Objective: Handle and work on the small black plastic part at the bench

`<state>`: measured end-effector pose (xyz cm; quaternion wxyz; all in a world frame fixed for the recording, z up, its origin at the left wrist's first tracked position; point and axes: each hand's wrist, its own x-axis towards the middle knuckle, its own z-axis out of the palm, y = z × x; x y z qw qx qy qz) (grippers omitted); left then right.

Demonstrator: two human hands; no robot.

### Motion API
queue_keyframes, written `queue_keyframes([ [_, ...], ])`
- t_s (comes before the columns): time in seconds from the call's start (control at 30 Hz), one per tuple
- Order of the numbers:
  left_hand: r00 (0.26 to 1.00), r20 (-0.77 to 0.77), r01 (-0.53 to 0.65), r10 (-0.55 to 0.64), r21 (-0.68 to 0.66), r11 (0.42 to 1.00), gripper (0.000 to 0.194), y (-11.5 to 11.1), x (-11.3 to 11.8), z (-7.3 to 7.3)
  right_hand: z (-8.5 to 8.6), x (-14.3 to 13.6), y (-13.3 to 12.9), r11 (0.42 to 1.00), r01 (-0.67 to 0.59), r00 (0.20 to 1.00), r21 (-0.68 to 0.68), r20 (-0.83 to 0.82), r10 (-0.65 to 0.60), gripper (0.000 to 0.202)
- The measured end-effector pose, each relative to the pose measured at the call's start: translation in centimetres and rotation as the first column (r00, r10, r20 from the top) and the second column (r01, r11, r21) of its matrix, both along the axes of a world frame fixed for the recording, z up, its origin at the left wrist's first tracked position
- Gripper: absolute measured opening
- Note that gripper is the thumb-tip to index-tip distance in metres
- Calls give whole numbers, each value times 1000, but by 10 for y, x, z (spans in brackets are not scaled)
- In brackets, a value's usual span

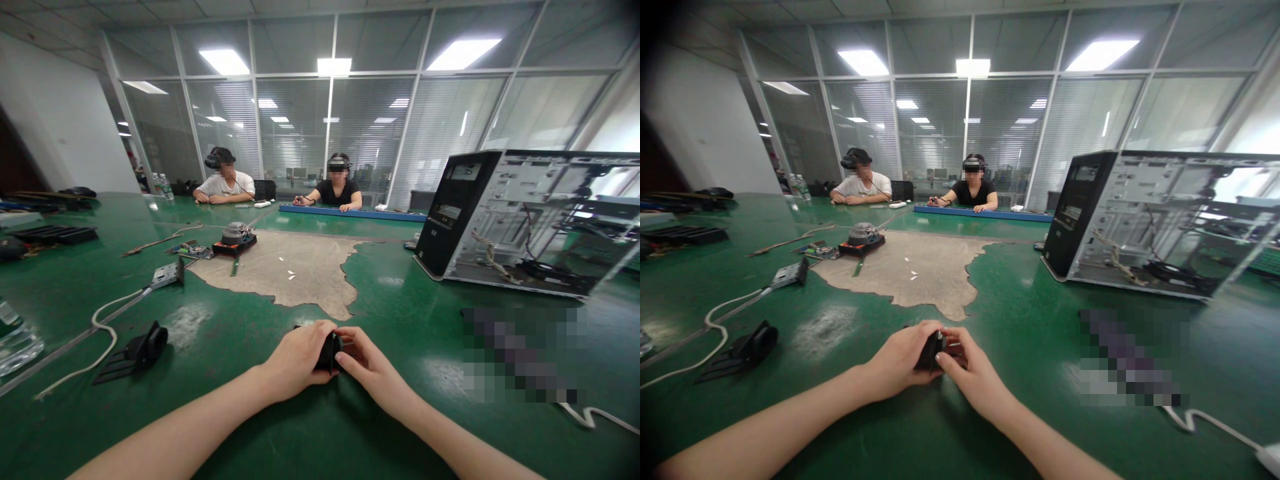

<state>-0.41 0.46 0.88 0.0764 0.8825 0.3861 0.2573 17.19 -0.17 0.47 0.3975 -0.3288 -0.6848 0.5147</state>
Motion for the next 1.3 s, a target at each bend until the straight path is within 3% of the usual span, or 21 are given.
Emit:
queue_keyframes([
  [0.17, 1000, -10, 9, -9, 0, 1000, 63, -2, -1, 1, 0, 1, -2, 999, -27, 999, 45, -26, 28, 25],
  [0.33, 1000, 0, 16, -16, 12, 1000, 60, -2, -1, 1, 1, 0, -2, 1000, -3, 999, 4, -41, 3, 16],
  [0.5, 1000, 9, 2, -2, -5, 1000, 57, -2, 0, 1, 1, -1, -1, 1000, 18, 1000, -8, -12, -18, 27],
  [0.7, 1000, -3, 20, -21, -13, 1000, 61, -3, 0, 3, 0, 0, -3, 999, -8, 999, 50, -38, 10, 23],
  [0.8, 1000, 6, 17, -17, -7, 1000, 59, -2, 0, 2, 0, 1, -3, 1000, -6, 999, 13, -42, 7, 18],
  [1.07, 1000, 2, 4, -4, -21, 1000, 58, 0, 1, 1, 2, -1, -1, 999, -6, 999, -54, -39, 4, 27],
  [1.13, 1000, -4, 5, -5, -21, 1000, 58, 0, 1, 2, 3, 1, 0, 998, 30, 998, -63, -49, -33, 27],
  [1.3, 1000, 0, 12, -12, -8, 1000, 59, -1, 1, 3, 5, 6, 3, 958, 268, 961, -100, -38, -273, 26],
])
